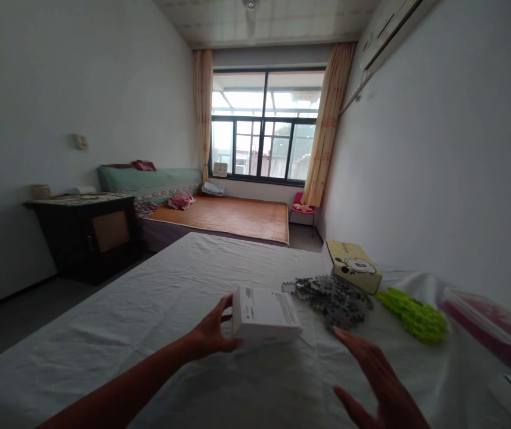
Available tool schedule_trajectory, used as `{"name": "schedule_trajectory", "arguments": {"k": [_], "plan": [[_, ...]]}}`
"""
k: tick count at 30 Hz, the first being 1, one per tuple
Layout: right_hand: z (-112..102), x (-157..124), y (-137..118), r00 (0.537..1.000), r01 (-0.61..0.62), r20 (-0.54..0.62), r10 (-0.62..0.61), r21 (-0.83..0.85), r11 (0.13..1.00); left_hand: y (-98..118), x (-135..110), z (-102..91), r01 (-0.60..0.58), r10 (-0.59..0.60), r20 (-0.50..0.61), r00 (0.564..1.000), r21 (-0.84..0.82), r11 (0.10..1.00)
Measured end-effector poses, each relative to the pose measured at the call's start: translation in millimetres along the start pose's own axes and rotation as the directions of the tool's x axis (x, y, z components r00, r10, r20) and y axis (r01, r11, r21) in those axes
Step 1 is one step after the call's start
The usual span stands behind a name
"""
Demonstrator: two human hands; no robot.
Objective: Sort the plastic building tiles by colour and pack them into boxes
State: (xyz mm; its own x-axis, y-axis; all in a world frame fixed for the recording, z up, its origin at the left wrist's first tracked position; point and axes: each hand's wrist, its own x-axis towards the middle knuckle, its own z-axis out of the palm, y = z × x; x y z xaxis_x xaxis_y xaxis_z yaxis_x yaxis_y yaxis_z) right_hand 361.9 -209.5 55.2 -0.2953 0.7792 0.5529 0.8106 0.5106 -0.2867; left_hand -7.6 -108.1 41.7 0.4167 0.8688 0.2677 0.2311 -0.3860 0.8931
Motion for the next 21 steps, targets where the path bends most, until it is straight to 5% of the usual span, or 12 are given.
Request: {"name": "schedule_trajectory", "arguments": {"k": [3,7,12,14,16,18,21], "plan": [[5,42,-30,0.983,0.105,0.145,-0.114,0.070,0.992,23,-6,21.7,-0.042,0.040,0.166,0.985,0.008,0.999],[16,57,-40,0.943,0.042,0.318,-0.102,0.189,0.981,30,6,46.7,-0.085,0.086,0.303,0.949,-0.019,0.996],[0,47,-17,0.991,-0.134,0.069,0.116,0.415,0.900,14,29,57.9,-0.072,0.080,0.419,0.904,-0.035,0.997],[-27,38,4,0.955,-0.225,-0.065,0.291,0.483,0.846,8,39,58.2,-0.042,0.056,0.460,0.886,-0.041,0.998],[-58,20,33,0.881,-0.362,-0.130,0.455,0.433,0.825,5,49,57.5,-0.009,0.041,0.498,0.866,-0.066,0.998],[-82,-11,68,0.821,-0.534,-0.102,0.562,0.209,0.819,2,57,57.1,0.011,0.039,0.527,0.849,-0.092,0.996],[-95,-72,114,0.795,-0.603,-0.020,0.607,-0.148,0.784,-4,65,59.1,0.017,0.039,0.546,0.837,-0.097,0.995]]}}
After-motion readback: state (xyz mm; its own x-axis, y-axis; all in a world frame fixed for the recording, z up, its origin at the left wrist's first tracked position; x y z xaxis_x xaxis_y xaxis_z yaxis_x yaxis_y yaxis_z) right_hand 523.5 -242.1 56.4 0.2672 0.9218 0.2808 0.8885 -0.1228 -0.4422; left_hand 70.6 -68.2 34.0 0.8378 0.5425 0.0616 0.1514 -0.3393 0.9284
